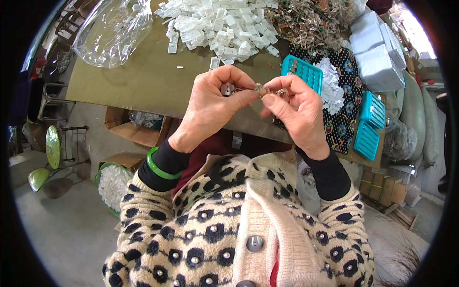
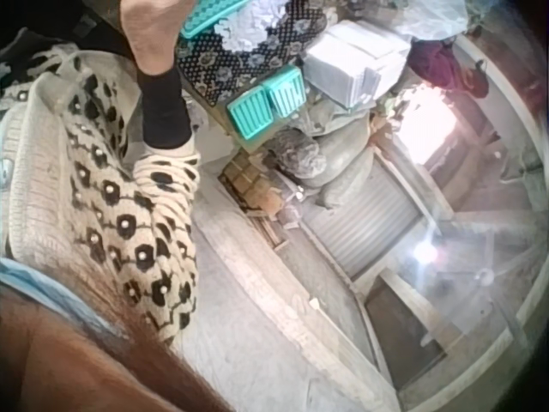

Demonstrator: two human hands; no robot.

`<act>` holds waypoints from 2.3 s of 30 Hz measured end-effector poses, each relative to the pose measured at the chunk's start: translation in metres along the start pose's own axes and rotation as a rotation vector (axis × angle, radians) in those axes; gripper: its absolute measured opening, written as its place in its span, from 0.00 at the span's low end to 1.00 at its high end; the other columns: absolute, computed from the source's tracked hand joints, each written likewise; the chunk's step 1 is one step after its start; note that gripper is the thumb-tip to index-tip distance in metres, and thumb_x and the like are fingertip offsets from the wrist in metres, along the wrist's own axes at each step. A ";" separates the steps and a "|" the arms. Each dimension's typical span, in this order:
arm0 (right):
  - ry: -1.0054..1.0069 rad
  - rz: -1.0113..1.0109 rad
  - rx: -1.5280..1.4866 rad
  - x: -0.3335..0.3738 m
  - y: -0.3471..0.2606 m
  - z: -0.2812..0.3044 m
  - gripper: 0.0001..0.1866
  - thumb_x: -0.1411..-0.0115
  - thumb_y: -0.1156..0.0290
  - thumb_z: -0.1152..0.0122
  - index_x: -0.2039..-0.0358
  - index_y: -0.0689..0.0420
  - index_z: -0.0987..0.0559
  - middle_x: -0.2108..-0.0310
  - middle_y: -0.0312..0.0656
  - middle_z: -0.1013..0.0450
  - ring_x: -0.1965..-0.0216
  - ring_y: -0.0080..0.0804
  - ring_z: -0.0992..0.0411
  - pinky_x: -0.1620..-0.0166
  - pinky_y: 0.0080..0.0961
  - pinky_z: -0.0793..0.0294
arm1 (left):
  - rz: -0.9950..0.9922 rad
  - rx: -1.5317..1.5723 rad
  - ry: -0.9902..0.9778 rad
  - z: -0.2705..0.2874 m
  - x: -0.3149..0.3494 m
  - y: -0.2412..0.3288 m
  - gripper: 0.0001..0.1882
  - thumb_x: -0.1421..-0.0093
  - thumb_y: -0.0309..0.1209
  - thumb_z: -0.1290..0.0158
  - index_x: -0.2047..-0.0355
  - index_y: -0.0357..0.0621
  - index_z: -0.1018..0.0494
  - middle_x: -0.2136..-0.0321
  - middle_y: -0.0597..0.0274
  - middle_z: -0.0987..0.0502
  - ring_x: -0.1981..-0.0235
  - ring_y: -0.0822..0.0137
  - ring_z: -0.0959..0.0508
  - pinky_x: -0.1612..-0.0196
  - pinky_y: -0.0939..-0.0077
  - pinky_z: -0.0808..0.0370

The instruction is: The person repeatedly picks small white plastic housings and metal contacts from a table, inserts the contacts into the housings, and places the assembled units back on the table. The person also picks up and sets down a teal plastic tray containing additional small parts.

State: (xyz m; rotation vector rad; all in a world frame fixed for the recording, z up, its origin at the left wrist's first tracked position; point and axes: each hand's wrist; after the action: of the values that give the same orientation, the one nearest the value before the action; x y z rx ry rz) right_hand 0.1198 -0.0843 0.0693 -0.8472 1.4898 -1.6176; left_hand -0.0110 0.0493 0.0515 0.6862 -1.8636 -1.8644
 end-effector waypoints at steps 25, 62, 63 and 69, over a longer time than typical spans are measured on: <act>-0.186 -0.557 -0.822 -0.010 0.001 0.000 0.08 0.39 0.77 0.40 0.59 0.62 0.26 0.68 0.39 0.26 0.70 0.28 0.27 0.64 0.27 0.25 | 0.061 -0.015 -0.058 0.008 0.005 0.001 0.06 0.46 0.21 0.39 0.67 0.36 0.20 0.75 0.68 0.21 0.75 0.82 0.28 0.70 0.85 0.29; -0.080 -0.375 -0.625 -0.001 0.000 -0.020 0.08 0.39 0.79 0.41 0.60 0.64 0.26 0.71 0.39 0.26 0.75 0.25 0.26 0.64 0.26 0.20 | -0.238 -0.242 -0.036 0.026 0.027 -0.003 0.07 0.49 0.18 0.41 0.68 0.38 0.22 0.74 0.67 0.23 0.74 0.78 0.24 0.70 0.82 0.29; -0.079 -0.360 -0.623 -0.001 0.001 -0.020 0.08 0.39 0.79 0.41 0.60 0.64 0.26 0.71 0.39 0.26 0.75 0.26 0.25 0.64 0.25 0.20 | -0.164 -0.166 -0.026 0.024 0.027 -0.002 0.07 0.48 0.19 0.41 0.68 0.38 0.22 0.75 0.68 0.23 0.73 0.79 0.25 0.70 0.83 0.29; -0.091 -0.377 -0.645 -0.002 0.005 -0.018 0.08 0.39 0.79 0.40 0.60 0.64 0.26 0.71 0.40 0.25 0.73 0.29 0.23 0.66 0.22 0.21 | -0.032 -0.056 -0.008 0.018 0.024 -0.003 0.05 0.47 0.20 0.41 0.68 0.37 0.23 0.75 0.69 0.23 0.73 0.81 0.27 0.69 0.84 0.29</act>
State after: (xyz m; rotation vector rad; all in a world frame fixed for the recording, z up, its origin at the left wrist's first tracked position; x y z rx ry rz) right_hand 0.1055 -0.0740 0.0623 -1.6144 1.8993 -1.3183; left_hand -0.0409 0.0491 0.0469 0.6944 -1.8083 -1.9349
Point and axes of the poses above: each hand's wrist, its own x-axis away from the middle knuckle, its own z-axis out of the back of the hand, y = z × x
